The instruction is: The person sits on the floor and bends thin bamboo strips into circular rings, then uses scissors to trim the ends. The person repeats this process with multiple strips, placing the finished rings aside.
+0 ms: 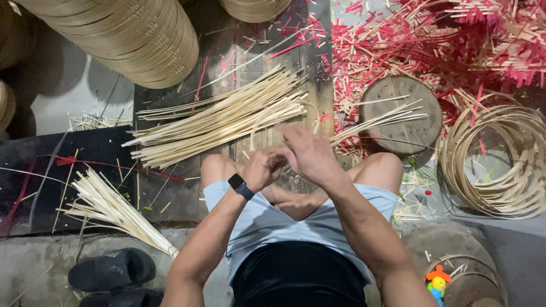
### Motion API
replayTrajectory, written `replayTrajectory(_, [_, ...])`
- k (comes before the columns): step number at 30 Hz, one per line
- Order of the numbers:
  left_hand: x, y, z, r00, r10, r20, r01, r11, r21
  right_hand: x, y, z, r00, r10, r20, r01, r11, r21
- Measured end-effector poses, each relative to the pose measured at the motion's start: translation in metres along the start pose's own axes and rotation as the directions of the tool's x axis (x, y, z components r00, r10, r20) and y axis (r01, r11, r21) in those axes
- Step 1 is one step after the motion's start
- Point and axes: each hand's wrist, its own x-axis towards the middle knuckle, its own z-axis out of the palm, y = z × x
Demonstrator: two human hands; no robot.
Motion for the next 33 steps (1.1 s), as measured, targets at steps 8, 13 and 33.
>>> replayTrajectory(8, [-0.004,-0.027,0.002,0.948,-0.294,-0.120,0.290,0.956,-0.047,-0.028,0.019,0.016,0.925,-0.370,-0.083,0.379,0.891,0.249])
replayTrajectory(13, [-0.008,-0.018,0.002,0.936,-0.340,0.090,0.289,0.597,-0.748,-0.052,0.063,0.051,0.954,0.299,-0.019,-0.243,0.810,0.534])
replayTrajectory(33, [0.001,-0.012,0.020,0.969,0.074,-0.235,-0.062,0.996,0.059,-0.032,0.035,0.008,0.929,-0.287,-0.234,0.318,0.942,0.105])
